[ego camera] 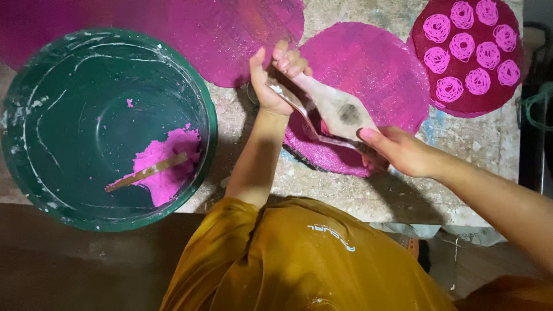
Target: The person scoops bright pink paste from a green basin into a handheld metal extruder tool, then squeezes the tool to pipe coiled rosettes of paste onto round pink discs on the worktable, filling in the coil pattern disc by disc.
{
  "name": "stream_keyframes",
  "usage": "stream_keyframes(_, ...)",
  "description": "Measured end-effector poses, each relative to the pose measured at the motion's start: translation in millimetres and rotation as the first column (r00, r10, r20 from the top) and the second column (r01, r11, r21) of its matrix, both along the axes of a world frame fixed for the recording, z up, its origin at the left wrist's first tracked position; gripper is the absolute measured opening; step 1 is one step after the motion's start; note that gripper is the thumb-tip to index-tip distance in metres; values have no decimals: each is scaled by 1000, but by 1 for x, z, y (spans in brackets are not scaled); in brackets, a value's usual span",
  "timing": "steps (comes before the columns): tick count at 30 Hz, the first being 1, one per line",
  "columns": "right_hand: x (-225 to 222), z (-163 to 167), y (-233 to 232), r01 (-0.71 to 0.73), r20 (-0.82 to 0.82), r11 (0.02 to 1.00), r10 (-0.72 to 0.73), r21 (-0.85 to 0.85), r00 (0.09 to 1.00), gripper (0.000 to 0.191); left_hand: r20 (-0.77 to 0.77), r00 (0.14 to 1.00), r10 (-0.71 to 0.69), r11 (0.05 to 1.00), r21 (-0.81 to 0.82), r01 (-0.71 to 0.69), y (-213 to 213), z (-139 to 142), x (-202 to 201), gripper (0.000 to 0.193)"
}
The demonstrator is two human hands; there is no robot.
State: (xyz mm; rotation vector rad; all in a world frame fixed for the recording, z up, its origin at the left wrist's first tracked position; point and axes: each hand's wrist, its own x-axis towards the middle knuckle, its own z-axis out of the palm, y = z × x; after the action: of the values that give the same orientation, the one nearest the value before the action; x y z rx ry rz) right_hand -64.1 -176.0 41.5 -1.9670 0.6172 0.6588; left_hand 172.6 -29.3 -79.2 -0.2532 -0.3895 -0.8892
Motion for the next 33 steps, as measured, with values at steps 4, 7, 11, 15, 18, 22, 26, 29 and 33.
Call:
stream_keyframes(4,0,18,-9,31,-110,998,-36,-52,993,78,-55,998,37,999,23,-36,-17,-5,-12,31)
stream_keyframes(7,5,21,-11,49,-60,988,-59,-150,996,76,-16,998,57,998,-10,-57,-27,1,-3,32)
stream_keyframes(11,9,10,0,92,-13,992,-94,-81,996,73,9,1000,18,999,34,-18,-16,7,12,33)
stream_keyframes(15,3,11,-4,91,-69,996,-91,0,993,79,-8,999,50,998,35,-49,-14,7,-1,34)
stream_keyframes(18,1,16,-19,37,-82,982,-53,-186,995,78,4,995,104,993,56,-104,-26,12,-9,31)
stream_keyframes(22,3,5,-26,146,79,985,-140,-86,987,64,55,993,104,993,45,-106,-30,22,4,30)
stream_keyframes(26,0,-4,-30,131,123,991,-129,-11,984,62,45,993,-110,708,704,47,-15,9,6,64)
stream_keyframes(29,-4,-7,-36,111,143,994,-109,-8,984,62,293,784,-547,298,944,-144,-5,-20,-10,82)
stream_keyframes(33,-4,-21,-39,156,193,988,-153,0,969,58,320,768,-555,432,900,-62,10,-47,-24,86)
